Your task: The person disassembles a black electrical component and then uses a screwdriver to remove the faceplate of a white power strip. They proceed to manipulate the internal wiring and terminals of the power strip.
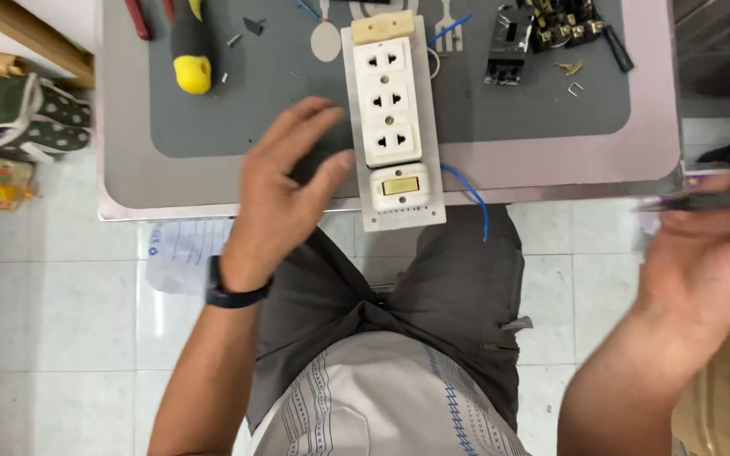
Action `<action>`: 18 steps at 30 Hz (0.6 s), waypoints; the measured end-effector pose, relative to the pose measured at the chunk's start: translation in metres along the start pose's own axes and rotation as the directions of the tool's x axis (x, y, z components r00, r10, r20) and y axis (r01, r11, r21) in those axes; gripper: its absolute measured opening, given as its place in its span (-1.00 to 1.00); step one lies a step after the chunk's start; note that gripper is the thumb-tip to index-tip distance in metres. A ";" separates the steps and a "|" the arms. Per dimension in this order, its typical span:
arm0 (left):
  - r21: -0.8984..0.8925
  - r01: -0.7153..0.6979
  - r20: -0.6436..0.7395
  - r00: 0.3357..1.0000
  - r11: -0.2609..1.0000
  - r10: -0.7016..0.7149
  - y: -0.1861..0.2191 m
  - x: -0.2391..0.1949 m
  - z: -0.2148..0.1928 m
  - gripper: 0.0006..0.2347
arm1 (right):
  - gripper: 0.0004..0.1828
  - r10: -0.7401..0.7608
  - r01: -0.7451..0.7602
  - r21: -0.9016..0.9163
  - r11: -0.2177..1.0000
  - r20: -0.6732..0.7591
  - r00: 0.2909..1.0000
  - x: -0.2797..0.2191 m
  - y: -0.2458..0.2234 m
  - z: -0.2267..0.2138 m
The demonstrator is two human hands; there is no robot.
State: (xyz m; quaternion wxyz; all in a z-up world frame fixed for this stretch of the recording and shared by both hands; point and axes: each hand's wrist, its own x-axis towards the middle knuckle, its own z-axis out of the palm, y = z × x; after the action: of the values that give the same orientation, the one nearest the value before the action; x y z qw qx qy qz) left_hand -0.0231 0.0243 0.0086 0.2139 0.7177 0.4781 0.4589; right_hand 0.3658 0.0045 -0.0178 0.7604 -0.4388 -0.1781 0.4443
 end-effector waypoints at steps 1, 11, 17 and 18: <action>0.040 0.032 -0.008 0.999 0.999 -0.032 -0.006 -0.005 0.009 -0.69 | -0.71 -0.126 0.147 -0.218 0.965 0.107 0.986 -0.007 0.000 0.016; 0.206 -0.123 0.050 0.992 0.971 0.115 -0.008 -0.012 0.014 -0.61 | -0.57 -0.491 0.854 -0.386 0.349 0.701 0.517 -0.069 0.015 0.141; 0.235 -0.172 0.053 0.985 0.957 0.164 -0.006 -0.008 0.012 -0.53 | -0.55 -0.317 0.953 -0.301 0.039 0.901 0.298 -0.076 0.020 0.164; 0.232 -0.171 0.051 0.985 0.957 0.164 -0.006 -0.008 0.011 -0.53 | -0.55 -0.314 0.953 -0.301 0.037 0.902 0.297 -0.076 0.021 0.167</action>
State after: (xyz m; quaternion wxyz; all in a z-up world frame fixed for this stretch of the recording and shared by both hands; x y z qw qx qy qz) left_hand -0.0177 0.0212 -0.0054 0.0949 0.7829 0.4634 0.4041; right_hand 0.2035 0.0311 0.0657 0.4349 -0.4182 -0.7967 -0.0340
